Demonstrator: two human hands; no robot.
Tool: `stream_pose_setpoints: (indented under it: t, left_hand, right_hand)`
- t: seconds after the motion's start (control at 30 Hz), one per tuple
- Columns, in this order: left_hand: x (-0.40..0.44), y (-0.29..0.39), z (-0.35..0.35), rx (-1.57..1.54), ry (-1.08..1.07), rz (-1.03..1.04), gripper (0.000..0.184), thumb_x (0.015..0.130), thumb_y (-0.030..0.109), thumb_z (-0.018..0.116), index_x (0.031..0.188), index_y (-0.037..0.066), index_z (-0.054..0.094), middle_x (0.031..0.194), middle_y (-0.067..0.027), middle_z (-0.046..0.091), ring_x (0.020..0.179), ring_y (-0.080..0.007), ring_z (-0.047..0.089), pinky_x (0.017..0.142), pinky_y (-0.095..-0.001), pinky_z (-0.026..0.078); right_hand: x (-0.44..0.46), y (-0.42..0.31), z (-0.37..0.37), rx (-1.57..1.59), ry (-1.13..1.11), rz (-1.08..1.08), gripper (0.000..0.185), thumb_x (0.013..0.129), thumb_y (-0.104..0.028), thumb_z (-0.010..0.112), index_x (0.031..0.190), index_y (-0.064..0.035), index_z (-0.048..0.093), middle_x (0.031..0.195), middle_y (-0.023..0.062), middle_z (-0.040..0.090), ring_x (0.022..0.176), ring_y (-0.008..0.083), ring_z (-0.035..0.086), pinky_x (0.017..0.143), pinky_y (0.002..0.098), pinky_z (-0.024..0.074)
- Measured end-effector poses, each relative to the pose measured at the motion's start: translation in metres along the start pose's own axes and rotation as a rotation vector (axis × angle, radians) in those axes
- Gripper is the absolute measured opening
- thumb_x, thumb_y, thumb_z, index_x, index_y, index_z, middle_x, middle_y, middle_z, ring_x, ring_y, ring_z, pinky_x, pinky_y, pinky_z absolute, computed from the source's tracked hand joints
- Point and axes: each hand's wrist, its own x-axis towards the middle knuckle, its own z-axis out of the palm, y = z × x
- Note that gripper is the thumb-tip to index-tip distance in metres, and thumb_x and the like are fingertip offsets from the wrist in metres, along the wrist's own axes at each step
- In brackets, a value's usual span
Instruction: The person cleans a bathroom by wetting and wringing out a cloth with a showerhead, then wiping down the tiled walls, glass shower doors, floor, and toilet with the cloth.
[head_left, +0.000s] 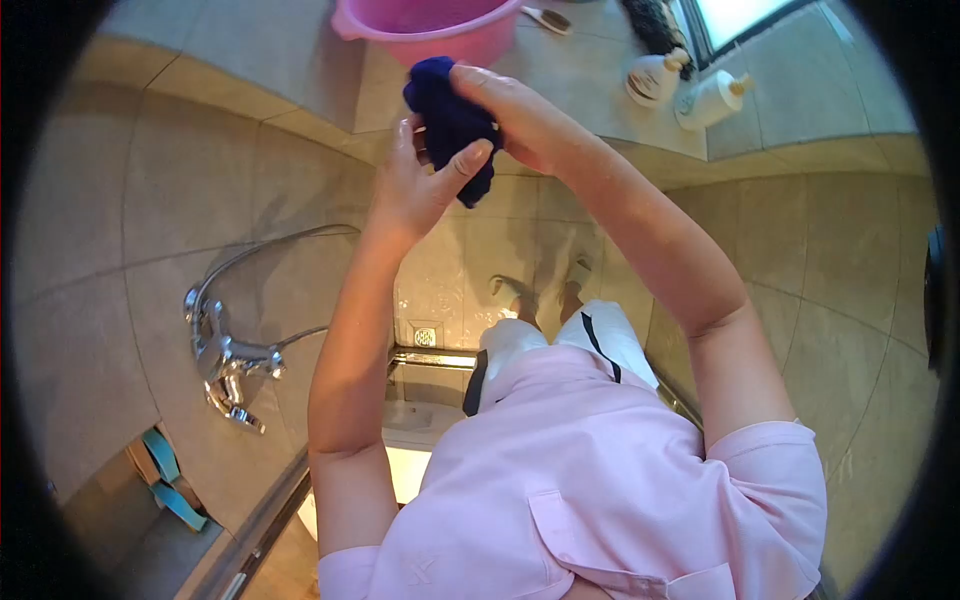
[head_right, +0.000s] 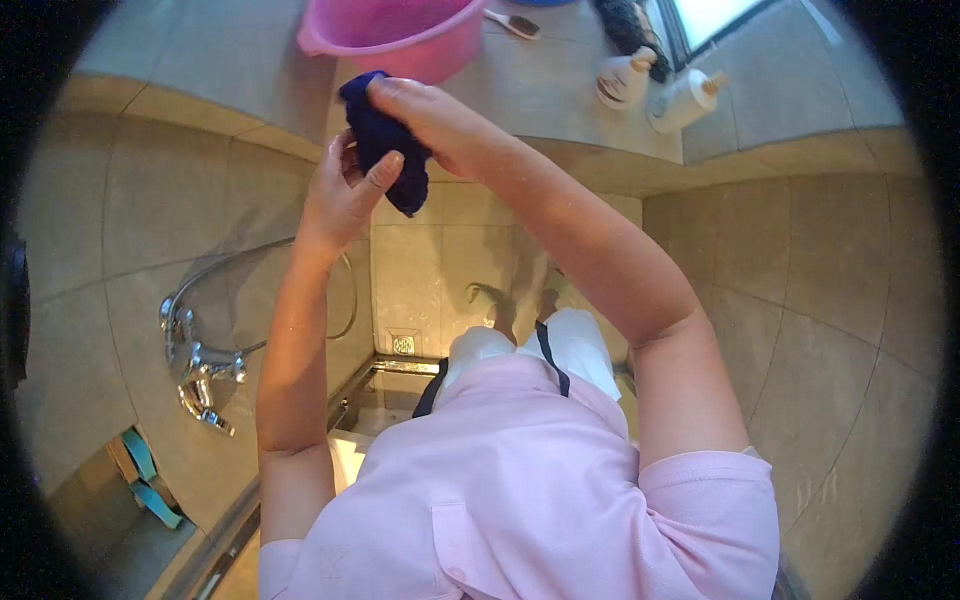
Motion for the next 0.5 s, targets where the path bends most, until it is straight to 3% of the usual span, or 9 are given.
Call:
stream_pose_setpoints:
  t: [0.07,0.17,0.2,0.3,0.37,0.4,0.43,0.5]
  left_hand:
    - [0.003,0.002,0.028,-0.204,-0.07,-0.074,0.037,0.091,0.025,0.058,0.11,-0.005,0.05,0.096,-0.0084,0.062,0.087,-0.0137,0.06,0.074,-0.0263,0.048]
    - [0.01,0.022,0.052,-0.305,-0.188,-0.172,0.037,0.091,0.023,0.059,0.116,-0.002,0.049,0.102,-0.0066,0.06,0.089,-0.0127,0.059,0.077,-0.0257,0.049]
    - [0.012,0.032,0.057,-0.355,-0.209,-0.233,0.036,0.091,0.023,0.058,0.116,-0.001,0.049,0.102,-0.006,0.06,0.088,-0.0131,0.059,0.077,-0.0256,0.049]
    - [0.028,0.06,0.072,-0.592,-0.138,-0.337,0.028,0.091,0.014,0.053,0.116,0.002,0.05,0.105,-0.0066,0.061,0.094,-0.0177,0.061,0.078,-0.0297,0.051]
    - [0.039,0.09,0.09,-0.813,-0.104,-0.271,0.028,0.089,0.008,0.052,0.117,0.004,0.051,0.106,-0.0084,0.061,0.097,-0.0195,0.061,0.079,-0.0324,0.051]
    - [0.047,0.098,0.102,-0.955,-0.13,-0.288,0.028,0.083,-0.002,0.053,0.109,0.006,0.054,0.106,-0.0088,0.062,0.094,-0.0189,0.062,0.074,-0.032,0.051]
    - [0.051,0.112,0.12,-0.965,-0.139,-0.301,0.028,0.082,-0.002,0.053,0.109,0.007,0.054,0.105,-0.0079,0.062,0.093,-0.0179,0.062,0.074,-0.0309,0.051]
    - [0.054,0.144,0.162,-0.986,-0.18,-0.313,0.027,0.082,-0.002,0.054,0.107,0.007,0.054,0.102,-0.0063,0.062,0.091,-0.0159,0.062,0.073,-0.0285,0.05]
  right_hand:
    - [-0.016,0.005,-0.025,-0.266,0.046,-0.137,0.052,0.087,-0.035,0.061,0.122,0.0013,0.05,0.099,0.0078,0.063,0.079,0.0134,0.06,0.07,0.0272,0.0505]
    - [-0.051,-0.022,-0.074,-0.263,0.01,0.159,0.043,0.089,-0.032,0.059,0.118,-0.0001,0.055,0.097,0.0037,0.063,0.08,0.0077,0.059,0.072,0.0237,0.0497]
    - [-0.065,-0.034,-0.092,-0.166,0.065,0.227,0.038,0.09,-0.031,0.058,0.112,-0.0001,0.058,0.09,0.002,0.064,0.073,0.0066,0.058,0.067,0.0231,0.0496]
    - [-0.111,-0.057,-0.168,-0.037,0.208,0.206,0.035,0.088,-0.027,0.06,0.111,-0.0018,0.058,0.092,0.0016,0.063,0.077,0.0058,0.057,0.068,0.0225,0.0484]
    - [-0.152,-0.078,-0.201,-0.311,0.127,0.049,0.034,0.084,-0.023,0.064,0.11,-0.003,0.058,0.094,0.0015,0.062,0.08,0.0055,0.056,0.07,0.0226,0.0474]
    - [-0.173,-0.089,-0.212,-0.452,0.092,-0.032,0.034,0.082,-0.022,0.065,0.11,-0.0036,0.058,0.095,0.0015,0.061,0.081,0.0053,0.055,0.071,0.0226,0.047]
    - [-0.193,-0.101,-0.22,-0.662,0.048,0.003,0.037,0.076,-0.014,0.069,0.11,-0.0051,0.058,0.096,0.0011,0.06,0.084,0.0066,0.054,0.073,0.0238,0.0459]
    - [-0.226,-0.099,-0.242,-0.782,0.056,-0.129,0.038,0.076,-0.014,0.069,0.111,-0.0041,0.058,0.093,0.0071,0.062,0.089,0.0151,0.059,0.08,0.0307,0.0458]
